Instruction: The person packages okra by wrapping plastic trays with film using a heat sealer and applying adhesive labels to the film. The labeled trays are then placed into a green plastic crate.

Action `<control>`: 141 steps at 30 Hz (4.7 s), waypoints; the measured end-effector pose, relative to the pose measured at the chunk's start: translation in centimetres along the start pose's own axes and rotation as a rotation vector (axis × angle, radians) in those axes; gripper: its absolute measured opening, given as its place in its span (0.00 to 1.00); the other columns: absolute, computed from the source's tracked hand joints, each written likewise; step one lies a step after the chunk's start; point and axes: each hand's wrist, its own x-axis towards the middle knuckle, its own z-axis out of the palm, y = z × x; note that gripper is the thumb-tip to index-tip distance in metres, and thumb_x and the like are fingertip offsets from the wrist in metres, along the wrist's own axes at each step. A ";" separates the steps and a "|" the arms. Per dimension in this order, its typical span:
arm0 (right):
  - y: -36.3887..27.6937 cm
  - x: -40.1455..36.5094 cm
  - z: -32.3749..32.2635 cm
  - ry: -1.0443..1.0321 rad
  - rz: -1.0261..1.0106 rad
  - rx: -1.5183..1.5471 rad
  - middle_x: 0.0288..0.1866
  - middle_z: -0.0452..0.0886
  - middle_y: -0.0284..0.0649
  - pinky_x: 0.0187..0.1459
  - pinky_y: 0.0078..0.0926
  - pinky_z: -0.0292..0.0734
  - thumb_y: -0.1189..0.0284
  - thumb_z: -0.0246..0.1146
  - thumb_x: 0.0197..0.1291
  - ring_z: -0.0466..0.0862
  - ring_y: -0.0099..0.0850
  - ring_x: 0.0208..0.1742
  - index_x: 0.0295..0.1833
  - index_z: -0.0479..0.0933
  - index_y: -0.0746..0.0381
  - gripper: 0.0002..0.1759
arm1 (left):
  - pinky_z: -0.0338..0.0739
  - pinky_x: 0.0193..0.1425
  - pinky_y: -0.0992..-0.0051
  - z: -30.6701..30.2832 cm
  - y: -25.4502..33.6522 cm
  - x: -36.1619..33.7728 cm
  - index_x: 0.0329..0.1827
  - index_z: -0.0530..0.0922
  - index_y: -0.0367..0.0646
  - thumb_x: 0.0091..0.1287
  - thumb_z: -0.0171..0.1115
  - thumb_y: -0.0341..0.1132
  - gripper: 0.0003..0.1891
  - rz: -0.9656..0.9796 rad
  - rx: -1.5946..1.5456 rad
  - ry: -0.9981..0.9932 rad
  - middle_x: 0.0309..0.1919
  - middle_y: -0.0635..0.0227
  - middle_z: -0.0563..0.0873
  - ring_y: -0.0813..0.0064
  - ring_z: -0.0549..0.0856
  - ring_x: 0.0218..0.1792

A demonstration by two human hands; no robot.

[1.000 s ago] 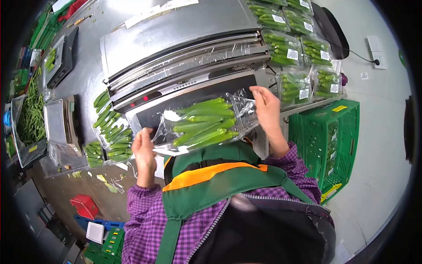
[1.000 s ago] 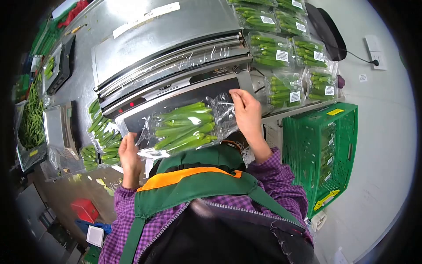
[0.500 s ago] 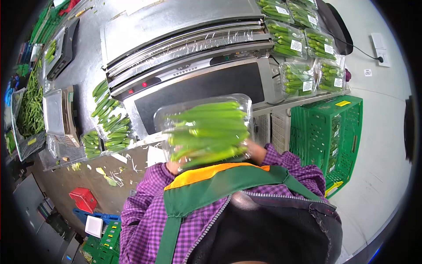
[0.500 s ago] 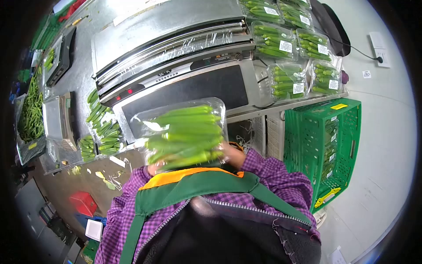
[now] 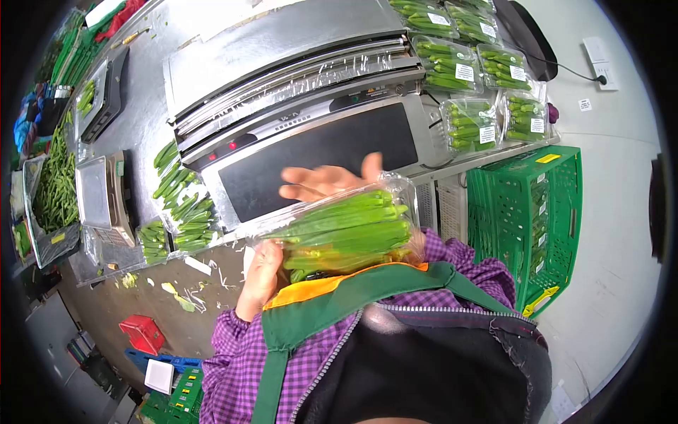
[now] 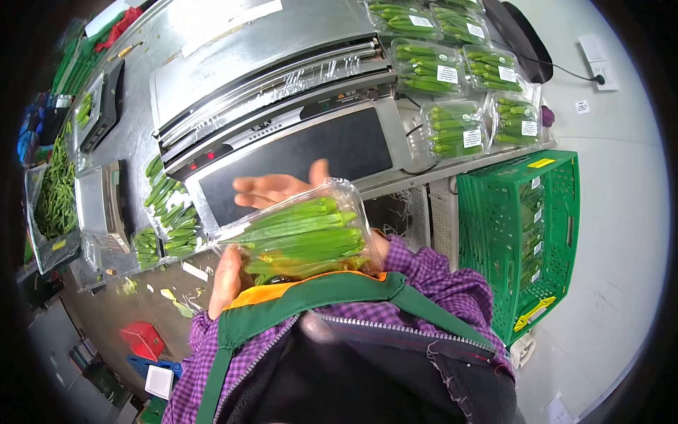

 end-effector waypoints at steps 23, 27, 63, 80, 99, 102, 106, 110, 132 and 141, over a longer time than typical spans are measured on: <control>-2.2 -1.9 -6.3 0.667 -0.324 -1.612 0.56 0.74 0.40 0.49 0.22 0.74 0.87 0.53 0.58 0.75 0.26 0.49 0.64 0.66 0.64 0.27 | 0.75 0.58 0.68 -6.4 -4.8 5.2 0.70 0.59 0.38 0.57 0.67 0.24 0.37 0.377 0.707 0.413 0.62 0.54 0.70 0.64 0.75 0.59; -0.9 -2.5 -6.4 0.801 -0.477 -1.567 0.54 0.78 0.39 0.51 0.23 0.73 0.84 0.52 0.61 0.77 0.25 0.50 0.62 0.69 0.63 0.22 | 0.73 0.60 0.68 -7.2 -4.7 6.1 0.71 0.57 0.39 0.58 0.65 0.21 0.37 0.374 0.553 0.359 0.62 0.53 0.71 0.65 0.74 0.60; -12.7 -24.2 -45.2 1.625 -0.378 -1.147 0.61 0.72 0.51 0.58 0.31 0.69 0.77 0.64 0.39 0.72 0.43 0.62 0.66 0.64 0.60 0.41 | 0.79 0.44 0.77 -1.2 -25.7 -6.6 0.53 0.74 0.33 0.66 0.58 0.26 0.13 -0.365 0.566 0.345 0.42 0.61 0.83 0.76 0.82 0.40; -1.1 -32.1 -28.6 0.689 -0.110 -0.407 0.46 0.82 0.43 0.52 0.30 0.75 0.70 0.64 0.56 0.81 0.32 0.48 0.55 0.72 0.67 0.23 | 0.67 0.64 0.63 9.0 -28.2 7.7 0.65 0.66 0.41 0.52 0.58 0.18 0.32 0.301 1.204 -0.267 0.62 0.48 0.69 0.51 0.69 0.62; -2.9 -24.5 7.8 0.070 0.806 -0.896 0.37 0.84 0.49 0.44 0.30 0.79 0.75 0.61 0.58 0.85 0.34 0.39 0.50 0.73 0.72 0.16 | 0.69 0.63 0.65 8.0 -18.4 -2.5 0.62 0.70 0.41 0.49 0.70 0.32 0.34 0.474 0.871 -0.196 0.56 0.56 0.77 0.58 0.75 0.58; 2.4 -18.3 7.2 0.000 1.039 -0.933 0.37 0.84 0.49 0.40 0.29 0.81 0.71 0.62 0.59 0.85 0.36 0.37 0.48 0.74 0.74 0.18 | 0.70 0.61 0.68 9.2 -14.7 -7.1 0.61 0.72 0.41 0.54 0.66 0.31 0.28 0.654 0.547 -0.148 0.52 0.60 0.80 0.64 0.78 0.55; 5.1 -11.5 7.2 -0.080 0.952 -0.861 0.39 0.83 0.45 0.39 0.24 0.82 0.63 0.62 0.59 0.84 0.30 0.36 0.59 0.70 0.70 0.27 | 0.76 0.50 0.77 5.8 -17.1 -12.2 0.52 0.77 0.37 0.70 0.53 0.38 0.15 0.185 0.069 0.034 0.43 0.67 0.84 0.79 0.82 0.44; 4.6 -6.2 5.6 -0.065 1.095 -0.712 0.38 0.82 0.38 0.40 0.21 0.82 0.67 0.64 0.58 0.82 0.22 0.38 0.60 0.70 0.68 0.26 | 0.78 0.41 0.77 4.0 -17.0 -17.8 0.52 0.75 0.35 0.71 0.50 0.44 0.19 0.196 -0.577 0.312 0.37 0.64 0.85 0.76 0.84 0.34; 14.8 -9.4 1.7 -0.267 0.801 -1.356 0.33 0.77 0.30 0.34 0.14 0.68 0.79 0.64 0.55 0.74 0.14 0.33 0.48 0.69 0.65 0.16 | 0.77 0.48 0.76 -3.4 -11.1 -15.9 0.66 0.66 0.41 0.72 0.45 0.51 0.27 0.564 -0.698 0.368 0.42 0.72 0.80 0.79 0.81 0.41; 19.1 -2.2 1.9 -0.117 0.374 -1.624 0.32 0.80 0.35 0.35 0.19 0.73 0.80 0.64 0.52 0.77 0.19 0.33 0.57 0.68 0.62 0.25 | 0.76 0.45 0.79 -9.8 -10.1 -13.1 0.53 0.77 0.35 0.70 0.52 0.43 0.19 0.375 -0.404 0.489 0.40 0.68 0.84 0.80 0.82 0.40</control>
